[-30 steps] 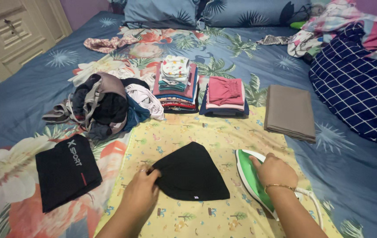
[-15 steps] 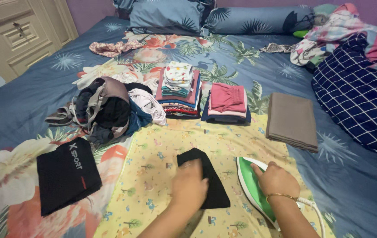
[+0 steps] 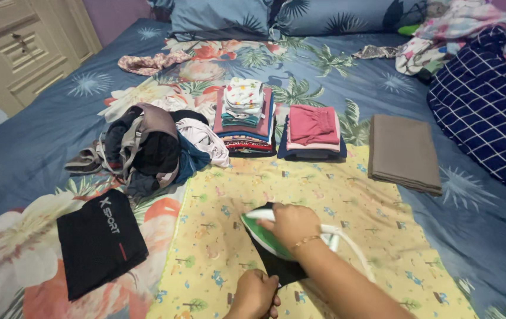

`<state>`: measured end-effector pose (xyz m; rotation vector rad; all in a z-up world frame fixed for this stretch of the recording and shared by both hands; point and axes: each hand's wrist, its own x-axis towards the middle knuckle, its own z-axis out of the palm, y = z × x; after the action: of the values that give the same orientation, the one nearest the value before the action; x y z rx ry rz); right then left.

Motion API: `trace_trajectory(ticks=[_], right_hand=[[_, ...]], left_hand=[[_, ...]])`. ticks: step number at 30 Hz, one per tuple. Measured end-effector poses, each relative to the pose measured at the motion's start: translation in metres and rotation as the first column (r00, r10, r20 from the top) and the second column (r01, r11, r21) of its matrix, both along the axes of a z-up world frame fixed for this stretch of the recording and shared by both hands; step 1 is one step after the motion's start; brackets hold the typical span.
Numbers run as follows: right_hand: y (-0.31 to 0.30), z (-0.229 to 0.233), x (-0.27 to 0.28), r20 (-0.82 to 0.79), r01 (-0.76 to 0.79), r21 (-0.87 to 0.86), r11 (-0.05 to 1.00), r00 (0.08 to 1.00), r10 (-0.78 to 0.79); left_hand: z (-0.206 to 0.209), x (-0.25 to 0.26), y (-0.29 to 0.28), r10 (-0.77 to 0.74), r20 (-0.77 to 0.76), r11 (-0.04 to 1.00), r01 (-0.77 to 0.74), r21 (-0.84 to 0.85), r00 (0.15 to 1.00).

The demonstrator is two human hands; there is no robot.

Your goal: The person irons several pieces of clothing on a bed using a green iron. They handle a grey cloth, a black shirt, and a white shirt, ironing each item and then folding it neatly.

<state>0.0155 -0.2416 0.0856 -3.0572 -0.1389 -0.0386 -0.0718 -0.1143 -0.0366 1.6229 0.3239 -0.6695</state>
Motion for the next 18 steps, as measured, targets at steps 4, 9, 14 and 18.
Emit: trace_trajectory(ticks=[4, 9, 14, 18], right_hand=[[0.029, -0.020, 0.035, 0.052, 0.158, 0.101, 0.982, 0.985, -0.164], [0.032, -0.003, 0.056, -0.008, 0.127, 0.103, 0.987, 0.992, -0.127], [0.002, 0.030, 0.014, -0.260, -0.016, -0.035, 0.999, 0.966, 0.006], [-0.045, 0.044, -0.048, -0.316, -0.166, -0.105, 0.981, 0.940, 0.125]], left_hand=[[-0.005, 0.001, 0.001, -0.033, 0.039, 0.999, 0.033, -0.008, 0.999], [0.028, -0.008, 0.008, -0.024, -0.023, 0.999, 0.023, -0.035, 0.999], [0.058, -0.004, 0.038, 0.131, 0.065, 0.986, -0.137, 0.092, 0.989], [0.038, 0.039, 0.065, 0.063, 0.067, 0.985, -0.072, 0.157, 0.996]])
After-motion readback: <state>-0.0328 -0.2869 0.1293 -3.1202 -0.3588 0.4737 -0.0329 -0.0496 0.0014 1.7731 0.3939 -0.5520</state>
